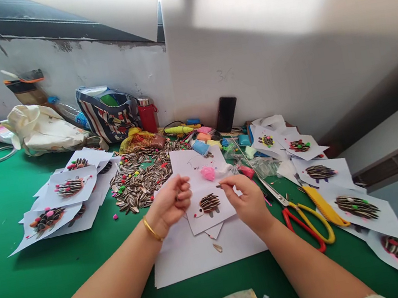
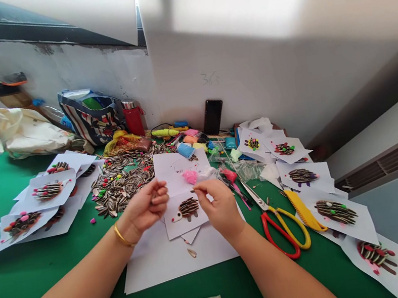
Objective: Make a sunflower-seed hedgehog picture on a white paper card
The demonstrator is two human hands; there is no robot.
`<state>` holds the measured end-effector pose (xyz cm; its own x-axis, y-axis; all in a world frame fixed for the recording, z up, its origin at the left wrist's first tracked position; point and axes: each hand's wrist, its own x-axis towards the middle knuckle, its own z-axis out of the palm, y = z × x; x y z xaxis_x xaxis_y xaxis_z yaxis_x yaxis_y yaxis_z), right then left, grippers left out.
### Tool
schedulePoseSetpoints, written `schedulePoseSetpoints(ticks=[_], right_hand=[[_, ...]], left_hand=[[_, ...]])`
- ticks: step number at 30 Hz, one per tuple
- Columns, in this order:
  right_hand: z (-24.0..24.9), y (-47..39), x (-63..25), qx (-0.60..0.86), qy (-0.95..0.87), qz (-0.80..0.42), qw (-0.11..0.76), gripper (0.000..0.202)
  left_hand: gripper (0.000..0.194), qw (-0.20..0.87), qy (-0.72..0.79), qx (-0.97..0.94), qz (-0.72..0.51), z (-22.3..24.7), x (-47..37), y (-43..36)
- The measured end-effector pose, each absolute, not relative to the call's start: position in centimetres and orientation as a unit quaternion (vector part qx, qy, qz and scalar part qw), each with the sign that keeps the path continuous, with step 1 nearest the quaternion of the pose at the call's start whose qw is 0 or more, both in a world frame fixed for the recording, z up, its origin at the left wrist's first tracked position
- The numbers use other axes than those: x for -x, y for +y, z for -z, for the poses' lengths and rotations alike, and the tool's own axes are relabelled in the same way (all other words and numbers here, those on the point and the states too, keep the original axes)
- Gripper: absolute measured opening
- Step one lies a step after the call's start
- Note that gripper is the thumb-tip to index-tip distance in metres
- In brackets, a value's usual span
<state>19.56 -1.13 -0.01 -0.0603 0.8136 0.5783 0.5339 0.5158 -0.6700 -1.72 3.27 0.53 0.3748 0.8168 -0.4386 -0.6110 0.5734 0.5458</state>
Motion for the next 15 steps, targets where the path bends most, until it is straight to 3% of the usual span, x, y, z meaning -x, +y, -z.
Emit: schedulePoseSetpoints(ticks=[2, 4, 8, 11, 15], right_hand=[[0.4, -0.5, -20.6, 0.515, -0.689, -0.166, 0.482, 0.017], [0.8, 0.0, -21.4, 0.552, -0.677, -0.208, 0.44, 0.017], [1.2, 0.4, -22.1, 0.597, -0.691, -0.275, 0.3, 0.013], [1.1, 0.3, -22.2, 0.611, -0.707, -0.278, 0.222, 0.011], [1.0, 0.3, -22.3, 0.608, -0.73, -0.248, 0.188, 0.013]], left_hand=[[0.018, 0.681, 0.42, -0.231, -0.554, -0.9, 3.4, 4.8], [0.015, 0.471, 0.52, -0.339, -0.627, -0.7, 5.0, 6.2], [0.032, 0.179, 0.593, -0.596, -0.51, 0.7, 6.7, 7.6], [0.033, 0.108, 0.571, -0.68, -0.447, 1.4, 6.4, 7.3], [0.028, 0.056, 0.581, -0.708, -0.398, 1.2, 5.4, 6.3]])
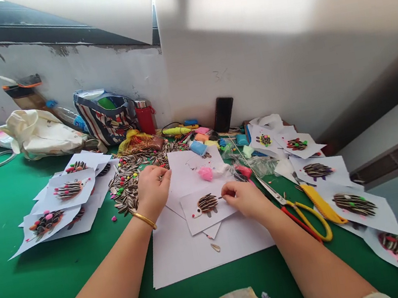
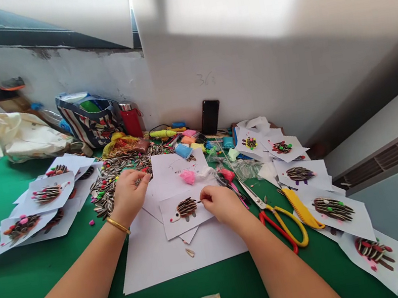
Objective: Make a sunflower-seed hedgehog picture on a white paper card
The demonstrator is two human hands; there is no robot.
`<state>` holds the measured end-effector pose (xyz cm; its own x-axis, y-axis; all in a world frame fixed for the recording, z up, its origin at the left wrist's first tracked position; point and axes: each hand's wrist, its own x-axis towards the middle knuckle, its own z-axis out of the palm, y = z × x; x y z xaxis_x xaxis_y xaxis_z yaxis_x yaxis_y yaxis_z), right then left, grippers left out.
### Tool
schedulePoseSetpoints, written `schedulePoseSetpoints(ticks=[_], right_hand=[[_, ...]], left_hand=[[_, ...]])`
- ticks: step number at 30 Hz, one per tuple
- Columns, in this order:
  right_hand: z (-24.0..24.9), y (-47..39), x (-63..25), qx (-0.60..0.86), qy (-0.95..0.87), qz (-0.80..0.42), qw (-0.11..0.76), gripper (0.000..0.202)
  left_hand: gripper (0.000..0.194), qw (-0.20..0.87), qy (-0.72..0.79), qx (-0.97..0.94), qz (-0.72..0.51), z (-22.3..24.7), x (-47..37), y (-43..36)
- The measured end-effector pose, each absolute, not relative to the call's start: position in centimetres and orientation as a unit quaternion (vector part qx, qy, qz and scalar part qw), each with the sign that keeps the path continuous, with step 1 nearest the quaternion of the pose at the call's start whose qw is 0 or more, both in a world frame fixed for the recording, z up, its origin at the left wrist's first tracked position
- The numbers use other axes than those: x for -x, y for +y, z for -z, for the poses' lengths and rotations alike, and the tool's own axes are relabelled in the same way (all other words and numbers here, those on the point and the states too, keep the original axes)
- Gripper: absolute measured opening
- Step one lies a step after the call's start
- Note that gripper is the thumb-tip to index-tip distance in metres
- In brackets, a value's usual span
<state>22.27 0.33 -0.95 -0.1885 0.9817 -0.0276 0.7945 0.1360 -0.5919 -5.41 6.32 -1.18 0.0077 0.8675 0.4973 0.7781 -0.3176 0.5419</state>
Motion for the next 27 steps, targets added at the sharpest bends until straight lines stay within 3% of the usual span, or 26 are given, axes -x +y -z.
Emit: schedulePoseSetpoints(ticks=[5, 11, 27], right_hand=[[1.3, 0.6, -22.1, 0.604, -0.735, -0.242, 0.193, 0.013], [1.7, 0.5, -21.6, 0.604, -0.728, -0.256, 0.196, 0.014], [1.6, 0.7, -20.7, 0.59, -0.755, -0.225, 0.176, 0.021]], left_hand=[[0.029, 0.095, 0.56, -0.756, -0.324, 1.0, 4.1, 5.3], [0.015, 0.146, 0.486, -0.834, -0.218, 1.4, 2.8, 4.4], [0.023, 0.13, 0.456, -0.867, -0.153, 2.0, 2.5, 3.8]])
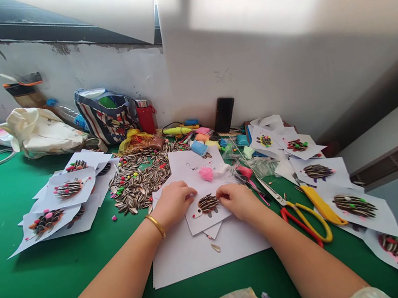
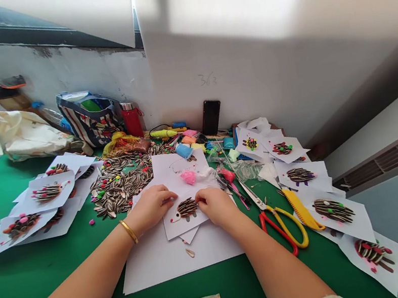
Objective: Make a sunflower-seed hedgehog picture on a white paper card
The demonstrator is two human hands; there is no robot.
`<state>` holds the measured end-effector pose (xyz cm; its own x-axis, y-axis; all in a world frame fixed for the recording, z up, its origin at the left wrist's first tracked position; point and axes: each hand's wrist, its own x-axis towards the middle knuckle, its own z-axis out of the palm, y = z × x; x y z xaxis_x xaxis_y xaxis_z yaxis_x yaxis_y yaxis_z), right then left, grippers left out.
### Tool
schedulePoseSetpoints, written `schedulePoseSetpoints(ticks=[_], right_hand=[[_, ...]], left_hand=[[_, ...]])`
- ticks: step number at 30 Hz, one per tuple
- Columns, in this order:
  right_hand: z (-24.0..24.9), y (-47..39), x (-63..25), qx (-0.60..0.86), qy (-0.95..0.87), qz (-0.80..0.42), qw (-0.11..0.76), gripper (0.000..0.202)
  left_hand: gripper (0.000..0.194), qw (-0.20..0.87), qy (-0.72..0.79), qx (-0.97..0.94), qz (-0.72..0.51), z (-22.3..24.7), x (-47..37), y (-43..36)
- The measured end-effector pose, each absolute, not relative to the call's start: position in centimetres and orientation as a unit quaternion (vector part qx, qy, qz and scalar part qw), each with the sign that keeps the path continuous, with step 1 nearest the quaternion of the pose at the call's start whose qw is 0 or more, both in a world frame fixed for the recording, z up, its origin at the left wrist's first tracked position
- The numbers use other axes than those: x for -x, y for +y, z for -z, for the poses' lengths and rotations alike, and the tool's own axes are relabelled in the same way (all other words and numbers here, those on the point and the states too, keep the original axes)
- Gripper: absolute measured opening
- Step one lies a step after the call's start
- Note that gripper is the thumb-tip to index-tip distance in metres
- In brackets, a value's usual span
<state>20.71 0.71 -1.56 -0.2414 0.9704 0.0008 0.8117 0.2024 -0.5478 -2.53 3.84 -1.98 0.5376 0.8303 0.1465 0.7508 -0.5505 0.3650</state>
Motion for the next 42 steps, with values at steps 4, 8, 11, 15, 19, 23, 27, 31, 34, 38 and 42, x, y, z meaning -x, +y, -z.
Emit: schedulePoseSetpoints(ticks=[4, 8, 11, 15, 19, 23, 27, 31, 34, 38, 42], right_hand=[[1.6, 0.9, -20.6, 0.588, -0.76, -0.223, 0.165, 0.022], [1.7, 1.0, -20.6, 0.585, -0.763, -0.221, 0.164, 0.023], [1.8, 1.1, -20.7, 0.583, -0.764, -0.221, 0.166, 0.023], [1.9, 1.1, -20.7, 0.582, -0.765, -0.223, 0.165, 0.022], [1.6, 0.9, -20.9, 0.573, -0.769, -0.225, 0.173, 0.022], [1.4, 0.9, -21.4, 0.557, -0.778, -0.201, 0.211, 0.023], [2.0, 1.0, -21.5, 0.531, -0.797, -0.162, 0.236, 0.032], [2.6, 1.0, -21.1, 0.521, -0.811, -0.156, 0.218, 0.037], [2.7, 1.0, -20.9, 0.523, -0.809, -0.16, 0.214, 0.038], [2.7, 1.0, -21.0, 0.522, -0.81, -0.165, 0.209, 0.038], [2.8, 1.0, -21.0, 0.521, -0.812, -0.165, 0.206, 0.038]], left_hand=[[0.023, 0.129, 0.457, -0.867, -0.153, 2.0, 2.4, 3.7], [0.023, 0.127, 0.451, -0.87, -0.156, 2.3, 2.3, 3.8], [0.023, 0.122, 0.445, -0.873, -0.157, 2.4, 2.4, 3.8], [0.023, 0.122, 0.446, -0.873, -0.156, 2.4, 2.4, 3.8], [0.023, 0.129, 0.448, -0.87, -0.161, 2.3, 2.4, 3.8], [0.027, 0.13, 0.441, -0.873, -0.166, 2.4, 2.3, 3.7], [0.037, 0.12, 0.423, -0.881, -0.172, 2.6, 2.1, 3.6], [0.045, 0.114, 0.413, -0.887, -0.171, 2.7, 1.9, 3.4], [0.047, 0.117, 0.408, -0.89, -0.166, 2.7, 1.8, 3.3], [0.047, 0.118, 0.414, -0.889, -0.157, 2.7, 1.7, 3.2], [0.047, 0.114, 0.419, -0.888, -0.15, 2.7, 1.6, 3.1]])
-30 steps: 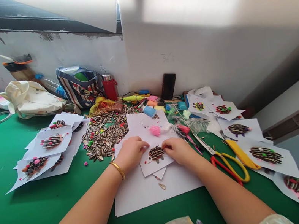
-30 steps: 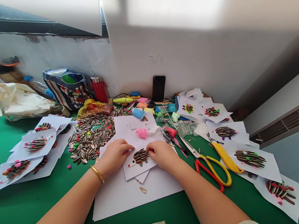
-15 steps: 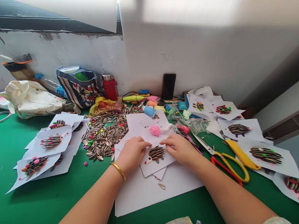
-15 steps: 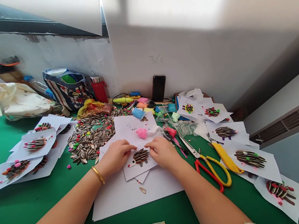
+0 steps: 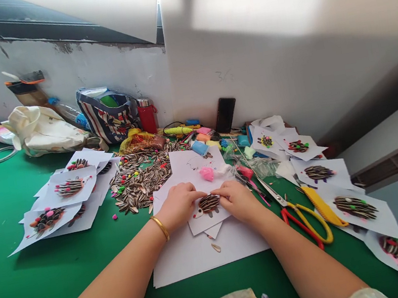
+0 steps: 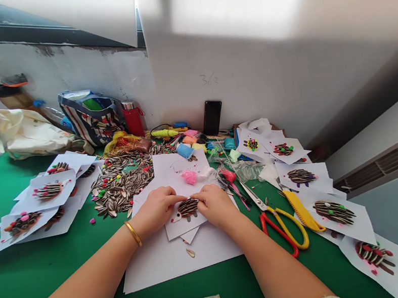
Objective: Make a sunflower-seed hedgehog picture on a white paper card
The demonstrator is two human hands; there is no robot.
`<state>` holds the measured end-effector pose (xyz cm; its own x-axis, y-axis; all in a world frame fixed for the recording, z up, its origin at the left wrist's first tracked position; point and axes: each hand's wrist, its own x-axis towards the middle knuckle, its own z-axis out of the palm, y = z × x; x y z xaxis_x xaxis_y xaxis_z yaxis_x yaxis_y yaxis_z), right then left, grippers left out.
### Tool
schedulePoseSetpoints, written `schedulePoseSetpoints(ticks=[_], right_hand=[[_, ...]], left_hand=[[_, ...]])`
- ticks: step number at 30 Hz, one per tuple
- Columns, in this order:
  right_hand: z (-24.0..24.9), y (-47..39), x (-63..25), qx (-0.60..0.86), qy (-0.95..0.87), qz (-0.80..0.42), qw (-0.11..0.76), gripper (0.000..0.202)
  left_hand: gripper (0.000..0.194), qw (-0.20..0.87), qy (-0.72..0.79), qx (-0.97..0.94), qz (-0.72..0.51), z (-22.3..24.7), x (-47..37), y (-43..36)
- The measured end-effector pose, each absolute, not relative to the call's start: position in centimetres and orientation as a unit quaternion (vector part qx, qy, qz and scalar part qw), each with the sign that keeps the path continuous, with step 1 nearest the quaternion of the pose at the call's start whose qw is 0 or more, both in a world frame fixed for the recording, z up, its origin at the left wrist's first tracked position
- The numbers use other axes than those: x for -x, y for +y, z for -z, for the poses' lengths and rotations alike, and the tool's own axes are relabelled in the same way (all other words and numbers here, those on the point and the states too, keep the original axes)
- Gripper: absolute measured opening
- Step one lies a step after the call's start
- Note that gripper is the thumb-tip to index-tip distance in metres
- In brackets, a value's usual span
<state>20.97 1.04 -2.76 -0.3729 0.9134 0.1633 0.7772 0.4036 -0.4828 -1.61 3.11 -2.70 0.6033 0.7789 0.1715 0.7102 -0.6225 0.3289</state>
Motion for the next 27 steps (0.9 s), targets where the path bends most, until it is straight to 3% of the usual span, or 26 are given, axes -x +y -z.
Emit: schedulePoseSetpoints(ticks=[14, 18, 23, 27], right_hand=[[2.1, 0.9, -21.7, 0.536, -0.802, -0.155, 0.213, 0.041], [1.7, 0.9, -22.6, 0.543, -0.809, -0.146, 0.172, 0.045], [0.9, 0.6, -22.6, 0.547, -0.82, -0.129, 0.108, 0.045], [0.5, 0.2, -22.4, 0.556, -0.819, -0.114, 0.082, 0.041]], left_hand=[[0.04, 0.13, 0.417, -0.884, -0.164, 2.3, 1.6, 3.1], [0.033, 0.146, 0.411, -0.885, -0.161, 1.7, 1.9, 3.2], [0.06, 0.158, 0.403, -0.892, -0.132, 1.1, 2.6, 3.4], [0.063, 0.162, 0.399, -0.894, -0.124, 1.0, 3.0, 3.6]])
